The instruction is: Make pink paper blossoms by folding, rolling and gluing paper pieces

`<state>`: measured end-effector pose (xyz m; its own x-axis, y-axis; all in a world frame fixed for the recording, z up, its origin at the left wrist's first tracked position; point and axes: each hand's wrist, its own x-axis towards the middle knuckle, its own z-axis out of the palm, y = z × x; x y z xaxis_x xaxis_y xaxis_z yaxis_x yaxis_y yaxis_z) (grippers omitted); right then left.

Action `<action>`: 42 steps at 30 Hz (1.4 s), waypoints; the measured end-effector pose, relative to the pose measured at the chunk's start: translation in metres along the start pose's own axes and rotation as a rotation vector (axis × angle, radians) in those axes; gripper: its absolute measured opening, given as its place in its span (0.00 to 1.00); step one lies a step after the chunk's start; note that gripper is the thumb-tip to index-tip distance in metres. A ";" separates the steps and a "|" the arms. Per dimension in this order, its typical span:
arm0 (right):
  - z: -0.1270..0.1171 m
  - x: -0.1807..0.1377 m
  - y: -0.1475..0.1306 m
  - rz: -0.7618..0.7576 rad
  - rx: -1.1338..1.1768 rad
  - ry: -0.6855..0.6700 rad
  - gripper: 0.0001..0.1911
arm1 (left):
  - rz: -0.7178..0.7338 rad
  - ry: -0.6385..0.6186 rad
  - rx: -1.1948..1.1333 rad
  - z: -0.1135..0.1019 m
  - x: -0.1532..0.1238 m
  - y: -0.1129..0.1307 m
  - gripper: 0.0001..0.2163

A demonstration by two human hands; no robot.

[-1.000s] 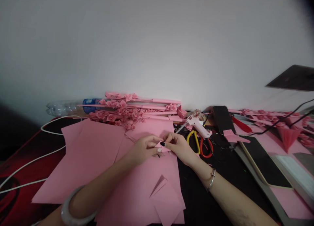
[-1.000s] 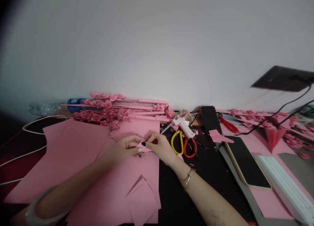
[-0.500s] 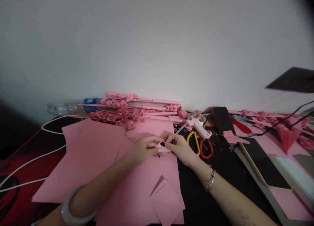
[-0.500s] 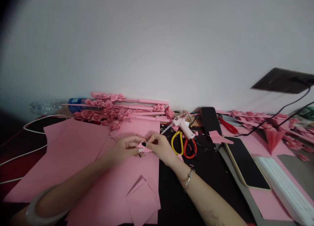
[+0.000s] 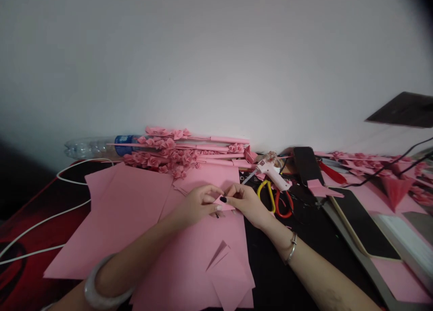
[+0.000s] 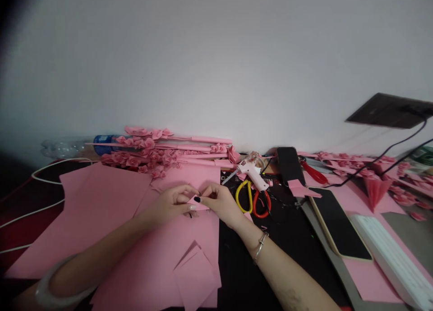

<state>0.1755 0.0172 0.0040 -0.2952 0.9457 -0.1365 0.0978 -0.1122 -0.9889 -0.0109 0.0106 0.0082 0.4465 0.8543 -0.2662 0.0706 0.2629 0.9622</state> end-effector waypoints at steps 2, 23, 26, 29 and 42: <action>0.001 0.000 -0.002 0.003 0.012 -0.008 0.18 | 0.009 -0.002 -0.024 0.001 0.000 0.001 0.09; 0.001 -0.003 -0.004 -0.003 -0.111 -0.096 0.18 | 0.019 -0.040 -0.064 -0.002 -0.001 0.005 0.08; 0.002 -0.003 -0.005 0.004 -0.125 -0.091 0.17 | 0.027 -0.044 -0.056 -0.005 -0.001 0.004 0.08; 0.001 -0.003 -0.003 -0.001 -0.116 -0.087 0.17 | 0.029 -0.047 -0.069 -0.007 -0.001 0.003 0.08; -0.005 0.001 0.002 0.006 0.003 -0.137 0.21 | -0.006 -0.053 -0.031 -0.012 0.002 0.001 0.17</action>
<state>0.1800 0.0189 0.0017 -0.4213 0.8945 -0.1494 0.0972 -0.1192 -0.9881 -0.0201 0.0181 0.0079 0.4930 0.8278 -0.2677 0.0463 0.2824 0.9582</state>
